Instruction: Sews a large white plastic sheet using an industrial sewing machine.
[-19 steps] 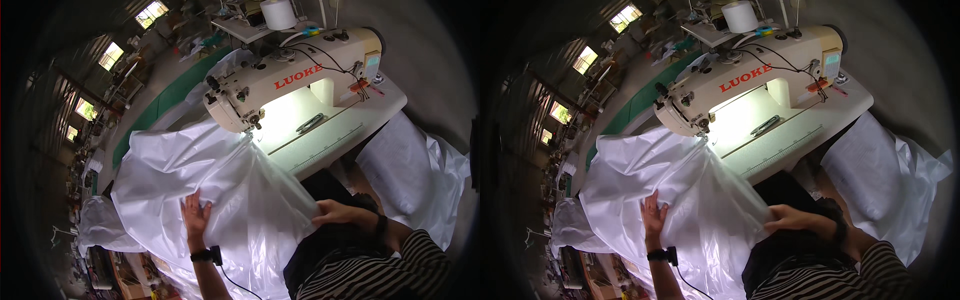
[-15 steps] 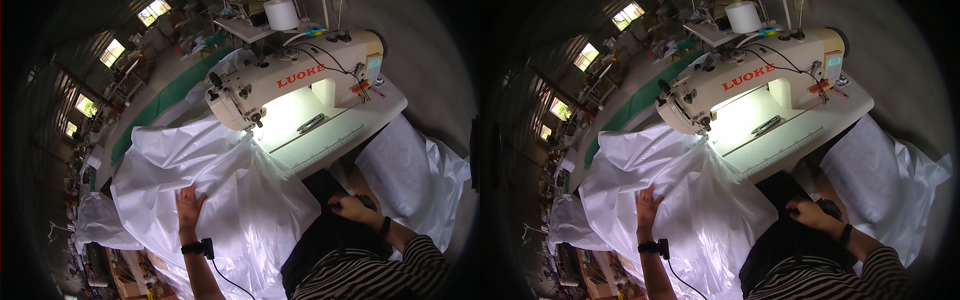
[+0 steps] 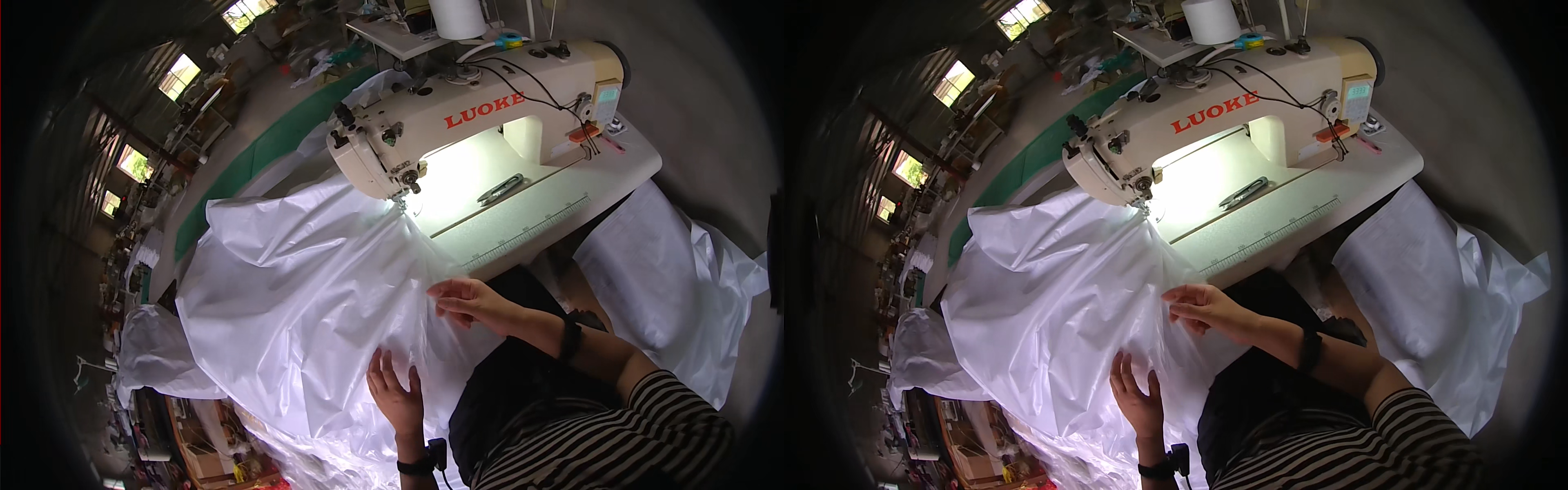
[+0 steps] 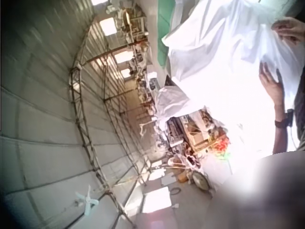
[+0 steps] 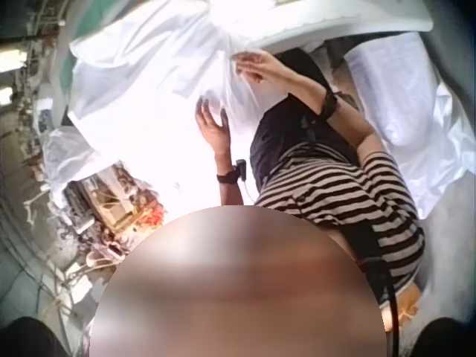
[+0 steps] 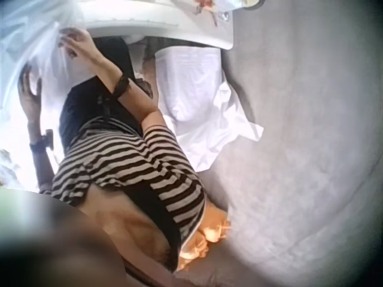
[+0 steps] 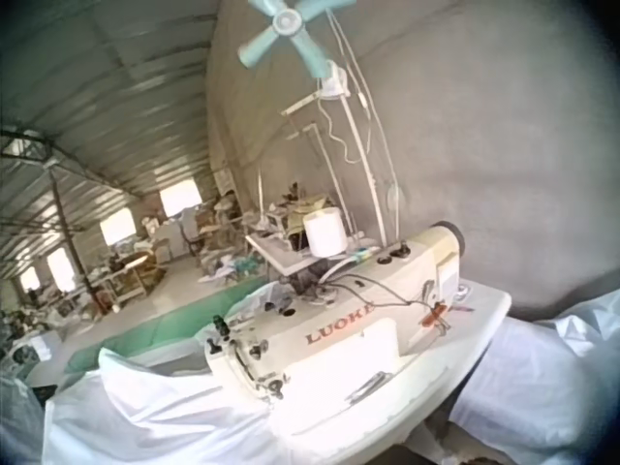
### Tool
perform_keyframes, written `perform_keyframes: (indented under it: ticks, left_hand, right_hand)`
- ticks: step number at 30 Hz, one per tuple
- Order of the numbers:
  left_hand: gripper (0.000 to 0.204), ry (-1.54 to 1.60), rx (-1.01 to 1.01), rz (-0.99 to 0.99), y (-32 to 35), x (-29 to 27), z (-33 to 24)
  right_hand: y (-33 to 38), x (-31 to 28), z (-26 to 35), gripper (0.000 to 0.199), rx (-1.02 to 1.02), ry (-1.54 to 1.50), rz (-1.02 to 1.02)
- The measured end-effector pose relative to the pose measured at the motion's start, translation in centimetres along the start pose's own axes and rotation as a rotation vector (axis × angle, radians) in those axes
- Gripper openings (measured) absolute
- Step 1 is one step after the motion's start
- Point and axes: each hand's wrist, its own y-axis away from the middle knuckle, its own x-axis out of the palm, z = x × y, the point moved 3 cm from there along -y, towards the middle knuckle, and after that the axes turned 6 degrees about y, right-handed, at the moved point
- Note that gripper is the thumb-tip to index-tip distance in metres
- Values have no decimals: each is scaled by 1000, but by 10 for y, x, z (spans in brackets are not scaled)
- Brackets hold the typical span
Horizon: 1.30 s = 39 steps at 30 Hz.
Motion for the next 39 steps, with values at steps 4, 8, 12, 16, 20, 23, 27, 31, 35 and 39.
perform_keyframes:
  ticks: [4,8,12,16,20,23,27,31,35,39]
  left_hand:
    - [55,-91,-18,-89,-13,1,10]
    - [53,-138,-38,-167,-17,6,14]
    - [41,-252,-21,-222,-16,-11,32]
    - [30,-163,-98,-178,-1,-56,55]
    - [16,-9,-169,18,26,-91,55]
    - [11,143,-353,-28,41,-109,51]
    - [21,404,-400,1,51,-118,39]
    - [26,487,-611,-40,65,-127,28]
    - [26,600,-513,-158,66,-132,2]
    - [12,643,-263,-36,65,-128,-38]
  right_hand:
    - [2,8,15,42,63,186,-45]
    - [-6,11,29,35,79,416,-238]
    - [-27,17,40,32,-234,836,-248]
    - [-22,17,27,26,-92,-352,-115]
    - [-3,11,32,30,-93,353,-351]
    - [-8,11,44,31,-235,1014,-477]
    - [-38,16,43,29,-340,1151,-467]
    - [-44,9,24,29,-210,58,-277]
    - [0,13,17,19,-238,-282,-265]
    - [82,41,25,19,-405,137,-82]
